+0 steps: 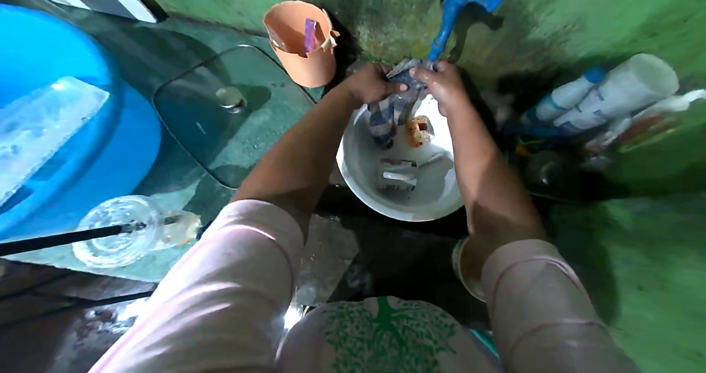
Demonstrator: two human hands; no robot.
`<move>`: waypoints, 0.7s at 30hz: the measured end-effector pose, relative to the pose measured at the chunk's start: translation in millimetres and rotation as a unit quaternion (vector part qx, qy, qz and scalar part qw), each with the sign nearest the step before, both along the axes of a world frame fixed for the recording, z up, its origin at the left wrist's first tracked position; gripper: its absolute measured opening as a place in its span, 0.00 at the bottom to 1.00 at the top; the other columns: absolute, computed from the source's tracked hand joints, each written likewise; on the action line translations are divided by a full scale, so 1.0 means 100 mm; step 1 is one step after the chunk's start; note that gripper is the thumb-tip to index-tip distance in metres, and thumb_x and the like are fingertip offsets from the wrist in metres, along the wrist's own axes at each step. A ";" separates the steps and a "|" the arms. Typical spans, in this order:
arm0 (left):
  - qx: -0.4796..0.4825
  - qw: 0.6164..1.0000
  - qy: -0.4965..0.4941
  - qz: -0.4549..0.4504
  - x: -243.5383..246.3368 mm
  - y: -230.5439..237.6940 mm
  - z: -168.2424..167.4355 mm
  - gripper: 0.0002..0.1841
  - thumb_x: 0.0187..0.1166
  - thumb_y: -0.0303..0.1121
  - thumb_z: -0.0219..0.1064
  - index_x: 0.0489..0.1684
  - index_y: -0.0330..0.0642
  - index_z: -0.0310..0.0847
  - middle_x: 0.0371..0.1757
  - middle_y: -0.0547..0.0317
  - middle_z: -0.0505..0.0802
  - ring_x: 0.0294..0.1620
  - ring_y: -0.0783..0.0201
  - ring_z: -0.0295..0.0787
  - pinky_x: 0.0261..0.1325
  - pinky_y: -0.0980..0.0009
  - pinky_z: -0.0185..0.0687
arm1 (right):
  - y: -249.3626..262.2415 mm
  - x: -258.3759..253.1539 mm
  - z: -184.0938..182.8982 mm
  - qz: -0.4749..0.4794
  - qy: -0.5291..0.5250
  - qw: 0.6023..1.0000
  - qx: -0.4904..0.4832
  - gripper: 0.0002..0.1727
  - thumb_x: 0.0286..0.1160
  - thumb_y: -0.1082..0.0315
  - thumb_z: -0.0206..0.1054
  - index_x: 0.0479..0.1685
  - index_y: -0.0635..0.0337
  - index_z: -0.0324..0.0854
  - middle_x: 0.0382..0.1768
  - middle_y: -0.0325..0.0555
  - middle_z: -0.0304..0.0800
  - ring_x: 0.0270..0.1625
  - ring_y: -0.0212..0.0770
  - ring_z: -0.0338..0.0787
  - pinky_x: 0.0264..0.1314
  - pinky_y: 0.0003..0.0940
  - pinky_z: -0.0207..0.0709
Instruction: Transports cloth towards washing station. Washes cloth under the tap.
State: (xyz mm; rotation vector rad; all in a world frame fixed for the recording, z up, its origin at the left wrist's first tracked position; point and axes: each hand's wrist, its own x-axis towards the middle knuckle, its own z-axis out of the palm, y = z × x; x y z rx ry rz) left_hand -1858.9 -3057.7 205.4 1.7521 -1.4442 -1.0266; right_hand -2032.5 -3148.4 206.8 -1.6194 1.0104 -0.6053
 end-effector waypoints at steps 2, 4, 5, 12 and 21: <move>0.018 0.998 -0.062 -0.021 0.07 0.03 0.12 0.18 0.85 0.44 0.68 0.58 0.37 0.85 0.46 0.49 0.91 0.42 0.60 0.87 0.55 0.55 0.83 | -0.05 -0.07 0.01 0.014 0.035 0.999 -0.035 0.22 0.69 0.64 0.79 0.60 0.65 0.84 0.53 0.53 0.90 0.56 0.43 0.90 0.64 0.44 0.84; 0.035 0.994 -0.095 -0.032 0.11 0.04 0.20 0.18 0.87 0.44 0.65 0.58 0.36 0.85 0.47 0.47 0.91 0.43 0.58 0.87 0.56 0.54 0.83 | -0.09 -0.13 0.02 0.023 0.053 0.997 -0.053 0.24 0.65 0.68 0.80 0.62 0.66 0.83 0.54 0.54 0.90 0.56 0.44 0.90 0.65 0.46 0.84; 0.044 0.993 -0.104 -0.031 0.12 0.04 0.25 0.19 0.88 0.44 0.65 0.60 0.36 0.84 0.48 0.47 0.91 0.44 0.58 0.87 0.56 0.54 0.84 | -0.10 -0.15 0.02 0.026 0.058 0.996 -0.059 0.26 0.64 0.72 0.78 0.65 0.66 0.80 0.55 0.55 0.89 0.57 0.45 0.89 0.65 0.47 0.83; 0.083 0.990 -0.058 0.097 -0.16 -0.05 0.34 0.24 0.85 0.49 0.65 0.66 0.39 0.83 0.59 0.42 0.90 0.59 0.49 0.88 0.66 0.44 0.80 | 0.09 -0.05 0.03 0.154 0.160 0.974 -0.049 0.41 0.67 0.76 0.76 0.85 0.61 0.66 0.75 0.61 0.79 0.75 0.53 0.81 0.77 0.52 0.76; 0.014 1.000 0.007 0.001 -0.23 0.03 0.09 0.40 0.70 0.21 0.72 0.88 0.41 0.60 0.78 0.44 0.81 0.73 0.50 0.83 0.73 0.51 0.80 | 0.17 -0.11 -0.11 -0.014 -0.053 0.988 0.144 0.34 0.82 0.74 0.60 0.89 0.50 0.58 0.70 0.54 0.82 0.64 0.49 0.88 0.56 0.49 0.87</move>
